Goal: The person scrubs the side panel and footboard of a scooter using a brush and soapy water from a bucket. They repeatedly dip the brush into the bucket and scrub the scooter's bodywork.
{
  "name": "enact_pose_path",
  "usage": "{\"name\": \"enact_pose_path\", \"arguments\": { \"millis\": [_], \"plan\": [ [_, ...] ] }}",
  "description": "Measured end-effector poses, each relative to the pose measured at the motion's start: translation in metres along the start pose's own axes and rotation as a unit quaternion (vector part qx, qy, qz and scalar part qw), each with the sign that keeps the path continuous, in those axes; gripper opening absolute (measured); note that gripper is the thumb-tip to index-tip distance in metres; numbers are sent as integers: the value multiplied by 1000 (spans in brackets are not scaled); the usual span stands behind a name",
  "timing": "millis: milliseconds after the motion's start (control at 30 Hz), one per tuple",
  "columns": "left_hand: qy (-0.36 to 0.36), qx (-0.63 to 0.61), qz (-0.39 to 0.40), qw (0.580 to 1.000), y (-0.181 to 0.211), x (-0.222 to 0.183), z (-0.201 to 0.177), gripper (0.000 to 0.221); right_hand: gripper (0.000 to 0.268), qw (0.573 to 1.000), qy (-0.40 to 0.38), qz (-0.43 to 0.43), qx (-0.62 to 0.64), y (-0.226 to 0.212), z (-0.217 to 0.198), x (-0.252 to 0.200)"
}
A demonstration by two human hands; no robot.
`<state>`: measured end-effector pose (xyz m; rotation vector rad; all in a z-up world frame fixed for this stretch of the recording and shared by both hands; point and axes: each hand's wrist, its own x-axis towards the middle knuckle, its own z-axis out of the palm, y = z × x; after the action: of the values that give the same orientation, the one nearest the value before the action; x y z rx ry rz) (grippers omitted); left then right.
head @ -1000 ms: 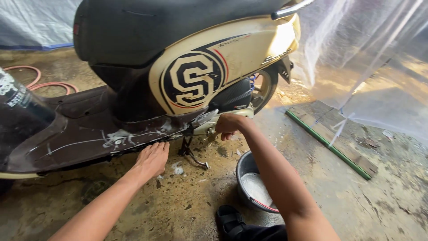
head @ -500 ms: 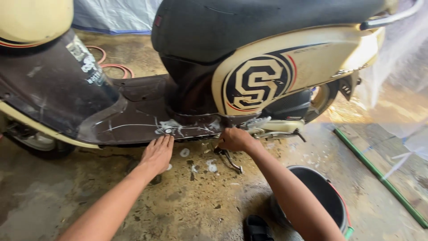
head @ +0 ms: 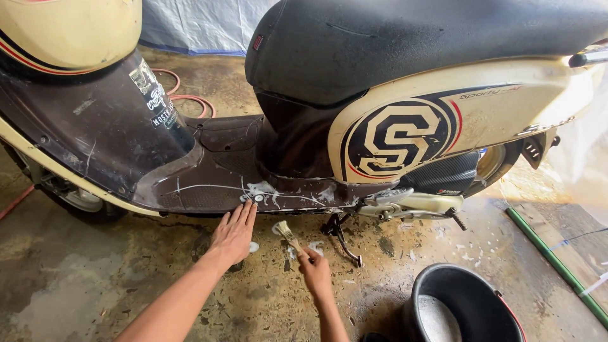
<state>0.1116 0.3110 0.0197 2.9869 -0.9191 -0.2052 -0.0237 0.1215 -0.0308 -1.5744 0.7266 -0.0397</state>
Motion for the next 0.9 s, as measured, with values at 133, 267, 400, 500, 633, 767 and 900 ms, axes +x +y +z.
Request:
{"name": "enact_pose_path", "arguments": {
  "millis": [133,267,400,500,633,767,900],
  "plan": [
    [-19,-19,-26,999,11,-13,-9,97,32,999,-31,-25,23,-10,4,-32],
    [96,9,-12,995,6,9,36,101,36,996,12,-17,89,0,-3,-28],
    [239,-46,33,969,16,20,51,99,37,990,71,-12,122,-16,-16,-46],
    [276,-17,53,959,14,16,42,95,39,986,90,-98,100,25,-18,-7],
    [228,-7,54,972,9,12,32,97,41,969,140,-137,151,21,-27,-2],
    [190,-46,56,979,9,8,25,100,44,980,134,-139,43,-12,-26,-26],
    [173,-53,57,982,8,11,24,102,49,965,212,-153,-22,6,-28,-11]
  ]
}}
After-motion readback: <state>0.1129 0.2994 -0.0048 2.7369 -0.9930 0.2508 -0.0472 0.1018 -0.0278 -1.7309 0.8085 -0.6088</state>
